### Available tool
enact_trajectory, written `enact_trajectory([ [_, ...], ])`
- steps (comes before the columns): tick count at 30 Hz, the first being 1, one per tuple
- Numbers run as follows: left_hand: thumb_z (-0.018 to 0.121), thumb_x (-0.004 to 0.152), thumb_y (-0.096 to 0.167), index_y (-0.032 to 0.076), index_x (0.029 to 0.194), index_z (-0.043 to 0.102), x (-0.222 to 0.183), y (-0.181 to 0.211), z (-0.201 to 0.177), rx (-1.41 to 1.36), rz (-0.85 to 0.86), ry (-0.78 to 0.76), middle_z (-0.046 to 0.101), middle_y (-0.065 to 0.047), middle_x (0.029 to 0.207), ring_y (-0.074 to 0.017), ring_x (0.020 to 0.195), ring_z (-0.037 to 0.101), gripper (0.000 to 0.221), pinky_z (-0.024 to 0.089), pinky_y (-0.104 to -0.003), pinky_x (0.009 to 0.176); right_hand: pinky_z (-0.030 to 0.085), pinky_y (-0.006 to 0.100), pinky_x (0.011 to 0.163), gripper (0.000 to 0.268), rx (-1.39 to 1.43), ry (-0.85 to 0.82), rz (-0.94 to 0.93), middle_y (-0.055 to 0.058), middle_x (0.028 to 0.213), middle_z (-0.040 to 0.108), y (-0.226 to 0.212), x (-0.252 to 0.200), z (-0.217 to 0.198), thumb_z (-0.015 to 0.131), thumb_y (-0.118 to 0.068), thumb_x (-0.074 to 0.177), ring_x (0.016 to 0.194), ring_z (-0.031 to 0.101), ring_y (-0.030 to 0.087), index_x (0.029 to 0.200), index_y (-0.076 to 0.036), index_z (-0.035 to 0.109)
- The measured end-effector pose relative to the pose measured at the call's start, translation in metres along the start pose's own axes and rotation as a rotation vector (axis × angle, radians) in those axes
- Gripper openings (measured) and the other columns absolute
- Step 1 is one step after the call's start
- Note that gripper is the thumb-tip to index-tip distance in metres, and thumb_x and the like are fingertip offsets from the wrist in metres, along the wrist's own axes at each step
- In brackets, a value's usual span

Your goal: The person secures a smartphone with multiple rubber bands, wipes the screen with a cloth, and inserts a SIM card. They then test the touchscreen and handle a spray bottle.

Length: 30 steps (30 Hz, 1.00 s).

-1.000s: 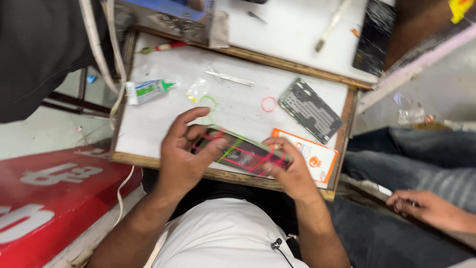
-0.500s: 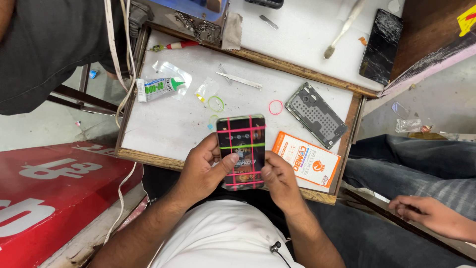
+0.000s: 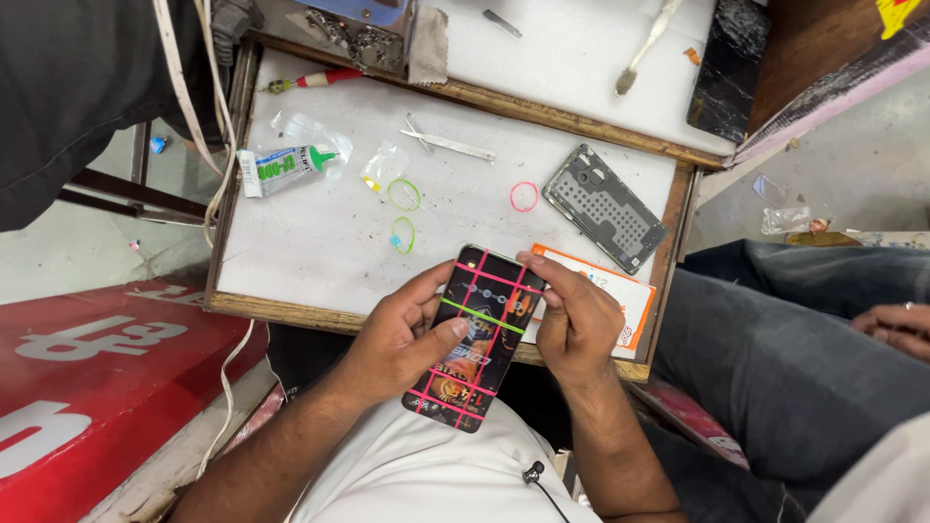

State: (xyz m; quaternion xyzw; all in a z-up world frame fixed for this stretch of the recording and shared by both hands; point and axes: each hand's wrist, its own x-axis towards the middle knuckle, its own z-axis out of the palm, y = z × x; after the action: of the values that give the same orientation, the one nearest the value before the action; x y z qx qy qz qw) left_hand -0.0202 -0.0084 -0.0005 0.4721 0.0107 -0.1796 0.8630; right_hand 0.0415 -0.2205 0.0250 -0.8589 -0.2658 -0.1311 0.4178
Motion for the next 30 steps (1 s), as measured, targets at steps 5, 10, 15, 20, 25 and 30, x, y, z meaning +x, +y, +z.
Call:
enact_trajectory([
  [5,0.059,0.102,0.006,-0.004,0.157,0.034,0.004,0.017,0.004,0.169,0.100,-0.046,0.068,-0.016,0.133,-0.0152,0.121,0.065,0.062,0.053,-0.031,0.105,0.062,0.035,0.087,0.029,0.113,0.035,-0.005,0.019,0.109,0.076,0.005,-0.003,-0.003,0.048,-0.019,0.119,0.097,0.078,0.029,0.117,0.004,0.066],
  [10,0.069,0.090,0.017,0.011,0.138,0.060,0.007,0.051,0.001,0.654,-0.155,-0.247,0.081,-0.009,0.096,-0.0154,0.077,0.079,0.050,0.061,-0.030,0.073,0.056,0.033,0.079,0.072,0.616,-0.351,0.141,0.015,0.094,0.070,0.023,0.010,-0.023,0.032,-0.057,0.115,0.083,0.068,0.025,0.104,0.005,0.067],
  [15,0.076,0.085,0.024,0.012,0.122,0.070,0.012,0.046,0.009,0.740,-0.252,-0.309,0.081,-0.008,0.087,-0.0180,0.076,0.079,0.040,0.060,-0.032,0.072,0.048,0.031,0.059,0.075,0.581,-0.635,0.209,0.006,0.070,0.062,0.031,0.012,-0.013,0.027,-0.061,0.111,0.062,0.061,0.018,0.079,-0.003,0.060],
  [20,0.076,0.084,0.023,0.013,0.123,0.070,0.007,0.042,0.007,0.798,-0.277,-0.279,0.077,-0.011,0.085,-0.0228,0.074,0.075,0.041,0.058,-0.035,0.071,0.043,0.032,0.053,0.071,0.513,-0.635,0.193,0.004,0.062,0.055,0.026,0.010,-0.009,0.028,-0.058,0.112,0.055,0.057,0.018,0.073,-0.005,0.054],
  [25,0.076,0.085,0.022,0.013,0.122,0.069,0.008,0.049,0.010,0.827,-0.292,-0.286,0.077,-0.009,0.084,-0.0228,0.078,0.076,0.039,0.058,-0.037,0.071,0.042,0.031,0.053,0.071,0.513,-0.664,0.161,0.003,0.062,0.055,0.026,0.014,-0.008,0.028,-0.059,0.111,0.054,0.056,0.017,0.075,-0.006,0.056],
  [30,0.077,0.086,0.024,0.008,0.109,0.049,0.010,0.054,0.010,0.786,-0.356,-0.285,0.079,-0.007,0.076,-0.0186,0.075,0.080,0.040,0.059,-0.036,0.068,0.040,0.031,0.052,0.077,0.643,-0.816,0.183,0.003,0.063,0.056,0.024,0.021,-0.011,0.025,-0.063,0.109,0.054,0.054,0.016,0.093,-0.004,0.070],
])
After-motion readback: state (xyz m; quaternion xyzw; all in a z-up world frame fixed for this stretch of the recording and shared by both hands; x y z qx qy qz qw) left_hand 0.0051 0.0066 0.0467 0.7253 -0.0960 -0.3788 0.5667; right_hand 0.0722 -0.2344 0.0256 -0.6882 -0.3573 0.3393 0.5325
